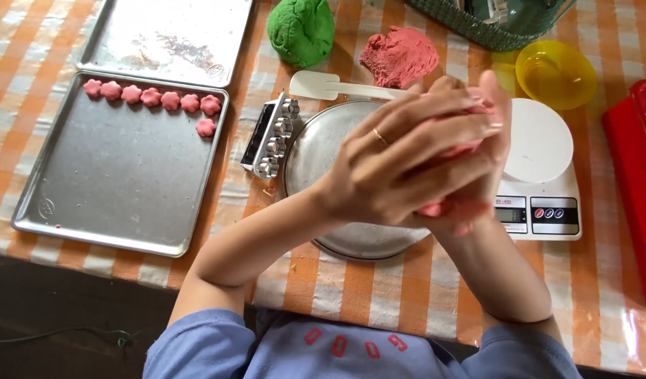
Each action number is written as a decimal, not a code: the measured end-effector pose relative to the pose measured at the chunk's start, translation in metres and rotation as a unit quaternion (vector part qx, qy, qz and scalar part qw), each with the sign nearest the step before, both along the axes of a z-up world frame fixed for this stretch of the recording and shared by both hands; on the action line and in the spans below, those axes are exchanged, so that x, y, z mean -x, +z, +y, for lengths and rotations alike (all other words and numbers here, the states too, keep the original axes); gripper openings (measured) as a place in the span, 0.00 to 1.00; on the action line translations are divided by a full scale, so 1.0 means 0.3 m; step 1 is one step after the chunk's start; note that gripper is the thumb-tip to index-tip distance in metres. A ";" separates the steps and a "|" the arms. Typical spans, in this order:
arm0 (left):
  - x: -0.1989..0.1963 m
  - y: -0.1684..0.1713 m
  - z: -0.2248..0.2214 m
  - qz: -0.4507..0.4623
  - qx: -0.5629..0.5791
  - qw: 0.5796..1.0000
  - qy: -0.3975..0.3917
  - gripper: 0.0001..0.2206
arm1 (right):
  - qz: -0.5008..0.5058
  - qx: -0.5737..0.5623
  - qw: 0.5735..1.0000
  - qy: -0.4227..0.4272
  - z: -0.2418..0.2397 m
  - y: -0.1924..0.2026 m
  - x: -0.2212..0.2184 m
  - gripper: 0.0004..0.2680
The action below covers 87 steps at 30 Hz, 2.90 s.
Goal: Kneading and shaping a portion of pink dough on a metal plate.
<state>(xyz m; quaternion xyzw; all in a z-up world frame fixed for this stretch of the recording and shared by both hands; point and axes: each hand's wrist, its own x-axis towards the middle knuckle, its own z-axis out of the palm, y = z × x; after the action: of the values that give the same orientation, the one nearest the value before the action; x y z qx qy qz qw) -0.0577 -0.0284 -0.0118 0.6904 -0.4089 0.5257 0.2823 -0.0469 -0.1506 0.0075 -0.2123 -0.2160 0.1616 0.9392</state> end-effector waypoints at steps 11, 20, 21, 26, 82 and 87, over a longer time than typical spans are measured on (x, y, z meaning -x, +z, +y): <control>-0.030 0.114 0.182 0.074 0.160 0.969 -0.173 0.03 | -0.238 0.325 0.896 -0.187 0.103 -0.088 0.116 0.31; 0.123 0.166 0.064 0.242 0.217 0.898 -0.296 0.06 | -0.349 0.291 0.764 -0.458 0.098 0.028 0.169 0.25; 0.115 0.151 0.040 0.260 0.273 0.863 -0.335 0.06 | -0.383 0.256 0.738 -0.493 0.090 0.018 0.161 0.25; 0.098 0.080 -0.021 0.226 0.353 0.867 -0.269 0.09 | -0.476 0.257 0.700 -0.467 0.069 -0.040 0.108 0.19; 0.005 -0.036 -0.028 0.294 0.309 0.849 -0.312 0.22 | -0.292 0.144 0.835 -0.444 -0.003 0.047 0.032 0.15; 0.014 0.017 0.023 0.315 0.355 0.814 -0.335 0.20 | -0.529 0.315 0.496 -0.613 -0.016 -0.008 -0.056 0.14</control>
<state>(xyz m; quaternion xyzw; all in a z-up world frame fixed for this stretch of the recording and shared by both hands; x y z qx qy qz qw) -0.0619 -0.0215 -0.0068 0.4903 -0.2880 0.2612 0.7800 -0.0302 -0.1554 0.0050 -0.6191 -0.4226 -0.5393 0.3838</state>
